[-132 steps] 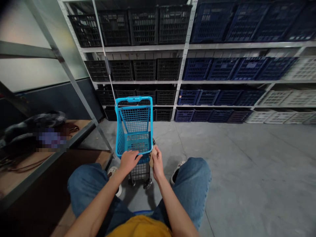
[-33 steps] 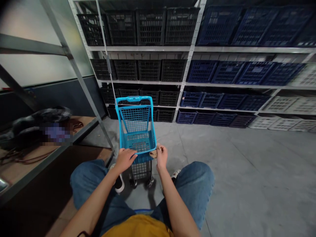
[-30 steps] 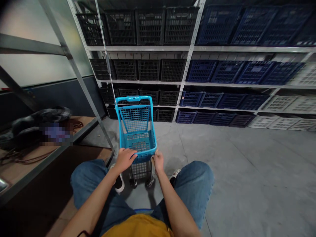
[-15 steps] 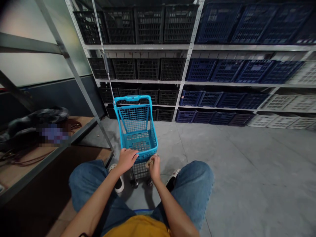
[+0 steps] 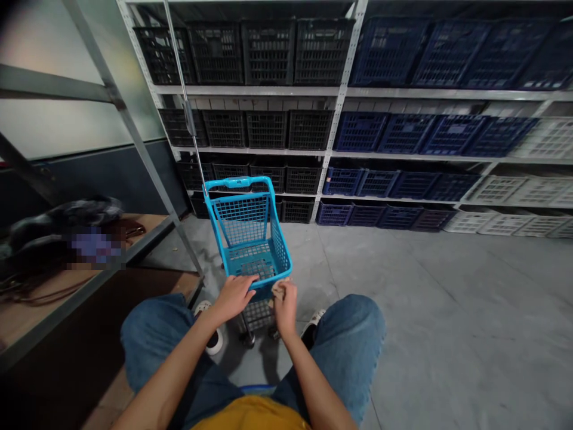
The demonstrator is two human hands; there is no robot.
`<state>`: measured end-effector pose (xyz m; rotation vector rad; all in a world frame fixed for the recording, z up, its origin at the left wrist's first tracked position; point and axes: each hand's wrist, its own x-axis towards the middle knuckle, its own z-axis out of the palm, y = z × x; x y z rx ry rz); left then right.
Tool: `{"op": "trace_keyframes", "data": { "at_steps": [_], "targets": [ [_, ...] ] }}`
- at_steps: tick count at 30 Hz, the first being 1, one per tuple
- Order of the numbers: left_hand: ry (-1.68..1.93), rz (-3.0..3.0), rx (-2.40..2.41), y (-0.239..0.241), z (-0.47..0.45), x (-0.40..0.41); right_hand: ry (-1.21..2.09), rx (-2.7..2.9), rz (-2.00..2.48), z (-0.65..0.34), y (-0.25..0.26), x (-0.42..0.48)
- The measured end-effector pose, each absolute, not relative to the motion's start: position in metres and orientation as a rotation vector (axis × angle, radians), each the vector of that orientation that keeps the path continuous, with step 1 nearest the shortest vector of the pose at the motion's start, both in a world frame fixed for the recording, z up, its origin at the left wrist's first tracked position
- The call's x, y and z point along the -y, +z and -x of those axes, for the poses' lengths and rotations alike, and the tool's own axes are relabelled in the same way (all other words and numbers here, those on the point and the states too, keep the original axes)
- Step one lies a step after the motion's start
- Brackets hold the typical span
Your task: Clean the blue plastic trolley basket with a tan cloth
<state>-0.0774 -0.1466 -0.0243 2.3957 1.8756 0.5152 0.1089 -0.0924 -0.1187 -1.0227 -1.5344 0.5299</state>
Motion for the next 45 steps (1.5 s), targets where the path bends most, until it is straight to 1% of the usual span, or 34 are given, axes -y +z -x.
{"op": "trace_keyframes", "data": {
  "at_steps": [4,7,9,12,15,18,21,23,26,29,32,36,38,42,45],
  "targets": [
    [0.671,-2.409,-1.941,-0.02,0.103,0.142,0.369,1.535,1.038,-0.131,-0.082,0.072],
    [0.978,-2.075,-2.211,-0.027,0.118,0.128,0.373,1.811,0.886,-0.122,-0.059,0.066],
    [1.077,-1.817,-2.255,-0.035,0.126,0.118,0.376,1.94,0.779,-0.102,-0.059,0.075],
    [1.154,-1.7,-2.207,-0.046,0.138,0.109,0.321,2.012,0.709,-0.069,-0.069,0.099],
    [1.257,-1.586,-2.181,-0.051,0.148,0.109,0.278,2.143,0.639,-0.06,-0.072,0.111],
    [1.29,-1.437,-2.059,-0.053,0.151,0.113,0.244,2.263,0.624,-0.082,-0.062,0.098],
    [1.354,-1.224,-1.802,-0.054,0.148,0.117,0.186,2.216,0.76,-0.105,-0.054,0.081],
    [1.416,-1.064,-1.643,-0.054,0.144,0.12,0.182,2.162,0.823,-0.102,-0.054,0.082],
    [1.464,-0.901,-1.504,-0.052,0.141,0.125,0.202,2.143,0.754,-0.07,-0.063,0.102],
    [1.464,-0.823,-1.493,-0.048,0.142,0.129,0.21,2.16,0.624,-0.042,-0.071,0.118],
    [1.41,-0.811,-1.484,-0.044,0.146,0.131,0.269,2.201,0.524,-0.053,-0.073,0.108],
    [1.386,-0.818,-1.495,-0.042,0.146,0.131,0.351,2.119,0.601,-0.094,-0.073,0.082],
    [1.399,-0.808,-1.516,-0.042,0.143,0.13,0.349,2.051,0.659,-0.096,-0.074,0.083],
    [1.45,-0.819,-1.542,-0.04,0.137,0.129,0.384,2.046,0.634,-0.053,-0.076,0.114],
    [1.479,-0.843,-1.554,-0.038,0.137,0.129,0.32,2.184,0.575,-0.032,-0.072,0.129]
  ]
}}
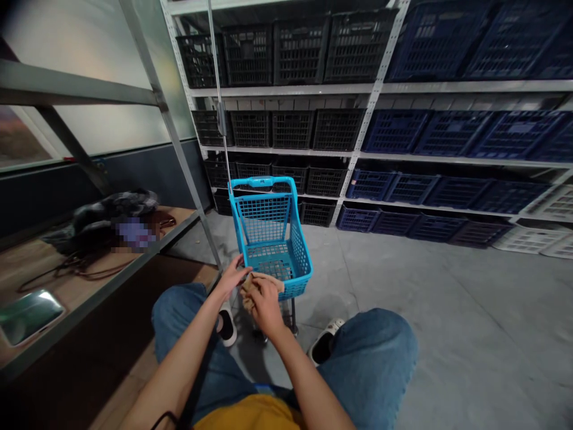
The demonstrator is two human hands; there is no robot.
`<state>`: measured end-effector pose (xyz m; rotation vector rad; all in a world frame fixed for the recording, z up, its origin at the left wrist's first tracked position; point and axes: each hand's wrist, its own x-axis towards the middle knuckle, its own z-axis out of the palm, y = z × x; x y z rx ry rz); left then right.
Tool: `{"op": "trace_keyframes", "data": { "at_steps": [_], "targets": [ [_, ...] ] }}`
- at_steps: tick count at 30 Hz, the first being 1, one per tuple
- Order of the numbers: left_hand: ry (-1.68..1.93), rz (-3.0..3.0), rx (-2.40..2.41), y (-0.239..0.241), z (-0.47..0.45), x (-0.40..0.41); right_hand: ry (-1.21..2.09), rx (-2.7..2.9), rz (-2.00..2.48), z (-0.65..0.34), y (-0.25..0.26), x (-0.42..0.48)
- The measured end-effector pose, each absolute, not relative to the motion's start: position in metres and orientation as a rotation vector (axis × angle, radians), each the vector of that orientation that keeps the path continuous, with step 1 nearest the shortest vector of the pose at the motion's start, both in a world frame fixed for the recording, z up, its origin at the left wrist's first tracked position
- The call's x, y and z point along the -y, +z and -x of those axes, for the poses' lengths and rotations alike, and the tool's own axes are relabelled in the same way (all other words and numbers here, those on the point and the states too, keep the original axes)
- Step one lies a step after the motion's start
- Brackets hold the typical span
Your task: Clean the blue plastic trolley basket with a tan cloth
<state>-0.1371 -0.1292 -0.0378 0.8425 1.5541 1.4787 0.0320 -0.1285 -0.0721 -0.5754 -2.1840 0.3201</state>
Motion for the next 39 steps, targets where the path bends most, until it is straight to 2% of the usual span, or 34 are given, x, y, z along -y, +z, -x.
{"op": "trace_keyframes", "data": {
  "at_steps": [4,8,12,17,20,26,29,35,39],
  "targets": [
    [1.438,-0.849,-1.525,-0.038,0.142,0.13,0.248,2.342,0.464,-0.072,-0.065,0.101],
    [1.405,-0.831,-1.512,-0.039,0.142,0.132,0.191,2.182,0.711,-0.119,-0.067,0.07],
    [1.451,-0.832,-1.513,-0.04,0.139,0.129,0.199,2.095,0.763,-0.084,-0.077,0.09],
    [1.545,-0.911,-1.45,-0.045,0.146,0.127,0.163,2.391,0.658,-0.032,-0.078,0.119],
    [1.44,-0.842,-1.458,-0.047,0.153,0.13,0.082,2.562,0.509,-0.063,-0.073,0.097],
    [1.416,-0.809,-1.434,-0.044,0.146,0.133,0.036,2.466,0.652,-0.142,-0.062,0.054],
    [1.431,-0.78,-1.431,-0.041,0.14,0.133,0.073,2.359,0.744,-0.121,-0.062,0.07],
    [1.495,-0.839,-1.428,-0.038,0.139,0.135,0.095,2.533,0.581,-0.029,-0.065,0.121],
    [1.442,-0.819,-1.446,-0.038,0.142,0.138,0.029,2.627,0.463,-0.051,-0.062,0.102]
  ]
}}
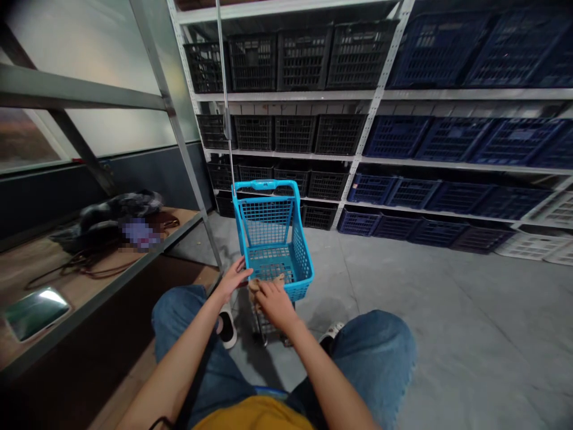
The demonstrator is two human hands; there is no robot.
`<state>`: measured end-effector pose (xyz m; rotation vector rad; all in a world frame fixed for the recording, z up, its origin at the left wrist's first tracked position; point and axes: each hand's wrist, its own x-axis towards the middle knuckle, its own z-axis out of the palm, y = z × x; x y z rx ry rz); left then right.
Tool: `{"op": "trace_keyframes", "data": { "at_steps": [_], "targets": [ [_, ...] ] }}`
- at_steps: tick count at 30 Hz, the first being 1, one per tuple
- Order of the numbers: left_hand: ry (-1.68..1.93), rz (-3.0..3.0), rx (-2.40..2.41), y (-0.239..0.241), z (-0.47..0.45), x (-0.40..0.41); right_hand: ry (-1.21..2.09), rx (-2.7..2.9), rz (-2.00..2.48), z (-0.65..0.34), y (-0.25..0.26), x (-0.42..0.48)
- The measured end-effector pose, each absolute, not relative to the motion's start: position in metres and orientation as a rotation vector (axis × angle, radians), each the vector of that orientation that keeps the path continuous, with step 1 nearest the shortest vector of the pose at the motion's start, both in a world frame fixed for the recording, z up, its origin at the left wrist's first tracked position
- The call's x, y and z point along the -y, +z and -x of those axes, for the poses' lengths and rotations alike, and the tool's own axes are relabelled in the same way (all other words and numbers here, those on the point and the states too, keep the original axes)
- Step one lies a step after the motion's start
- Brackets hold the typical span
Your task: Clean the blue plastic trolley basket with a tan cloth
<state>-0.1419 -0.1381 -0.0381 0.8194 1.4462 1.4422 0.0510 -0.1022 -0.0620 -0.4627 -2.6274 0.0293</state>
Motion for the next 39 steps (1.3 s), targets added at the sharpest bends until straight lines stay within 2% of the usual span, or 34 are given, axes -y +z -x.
{"op": "trace_keyframes", "data": {
  "at_steps": [4,7,11,16,21,26,34,36,39],
  "targets": [
    [1.426,-0.811,-1.415,-0.04,0.143,0.138,0.068,2.601,0.466,-0.125,-0.056,0.06],
    [1.437,-0.798,-1.41,-0.042,0.142,0.136,0.071,2.455,0.596,-0.146,-0.058,0.054],
    [1.467,-0.806,-1.408,-0.044,0.144,0.132,0.092,2.293,0.746,-0.096,-0.069,0.089],
    [1.489,-0.888,-1.452,-0.043,0.15,0.131,0.091,2.41,0.671,-0.024,-0.074,0.129],
    [1.384,-0.837,-1.497,-0.038,0.151,0.134,0.041,2.561,0.429,-0.079,-0.066,0.088],
    [1.392,-0.803,-1.457,-0.04,0.149,0.135,0.115,2.425,0.581,-0.145,-0.058,0.054],
    [1.401,-0.821,-1.446,-0.042,0.15,0.14,0.121,2.377,0.777,-0.01,-0.072,0.138],
    [1.391,-0.814,-1.447,-0.042,0.151,0.141,0.091,2.455,0.709,-0.007,-0.07,0.137],
    [1.381,-0.816,-1.437,-0.04,0.153,0.141,0.069,2.566,0.474,-0.053,-0.065,0.106]
  ]
}}
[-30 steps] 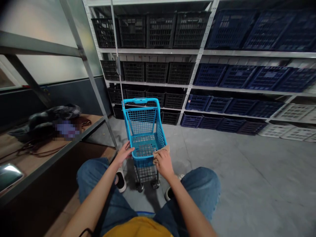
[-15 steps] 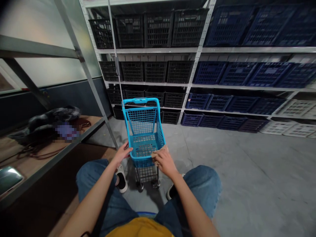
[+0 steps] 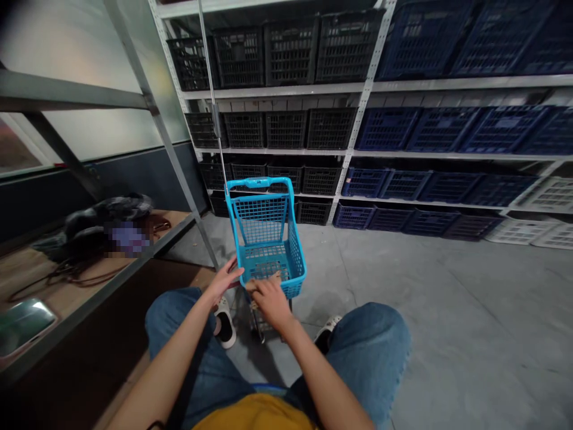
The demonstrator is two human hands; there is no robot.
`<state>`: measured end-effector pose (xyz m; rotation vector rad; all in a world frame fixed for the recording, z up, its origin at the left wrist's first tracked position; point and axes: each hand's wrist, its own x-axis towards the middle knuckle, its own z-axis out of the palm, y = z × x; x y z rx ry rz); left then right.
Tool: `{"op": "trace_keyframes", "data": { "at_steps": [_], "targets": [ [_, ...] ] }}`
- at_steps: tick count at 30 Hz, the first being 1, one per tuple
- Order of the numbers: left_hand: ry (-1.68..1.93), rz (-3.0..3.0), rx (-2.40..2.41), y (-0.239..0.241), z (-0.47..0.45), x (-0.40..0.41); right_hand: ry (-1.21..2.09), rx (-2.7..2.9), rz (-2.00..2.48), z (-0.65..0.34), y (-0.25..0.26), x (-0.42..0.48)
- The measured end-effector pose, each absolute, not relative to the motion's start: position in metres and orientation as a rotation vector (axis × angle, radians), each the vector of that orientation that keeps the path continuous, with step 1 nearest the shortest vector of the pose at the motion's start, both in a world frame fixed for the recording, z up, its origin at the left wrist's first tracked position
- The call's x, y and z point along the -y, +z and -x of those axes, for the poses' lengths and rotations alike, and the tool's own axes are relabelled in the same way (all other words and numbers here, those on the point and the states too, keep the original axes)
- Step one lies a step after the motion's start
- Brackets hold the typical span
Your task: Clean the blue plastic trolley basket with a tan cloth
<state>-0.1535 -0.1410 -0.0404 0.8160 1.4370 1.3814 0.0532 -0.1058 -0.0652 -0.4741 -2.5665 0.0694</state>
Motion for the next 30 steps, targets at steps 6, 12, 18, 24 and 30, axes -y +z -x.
{"op": "trace_keyframes", "data": {
  "at_steps": [6,12,18,24,30],
  "targets": [
    [1.381,-0.837,-1.441,-0.04,0.15,0.142,0.094,2.373,0.651,-0.136,-0.059,0.066],
    [1.439,-0.796,-1.45,-0.042,0.145,0.142,0.126,2.253,0.854,-0.03,-0.07,0.132],
    [1.447,-0.786,-1.522,-0.043,0.144,0.142,0.065,2.495,0.631,-0.031,-0.068,0.125],
    [1.455,-0.77,-1.448,-0.051,0.143,0.137,0.081,2.456,0.667,-0.141,-0.057,0.061],
    [1.475,-0.75,-1.455,-0.048,0.137,0.137,0.134,2.17,0.821,-0.072,-0.065,0.109]
  ]
}}
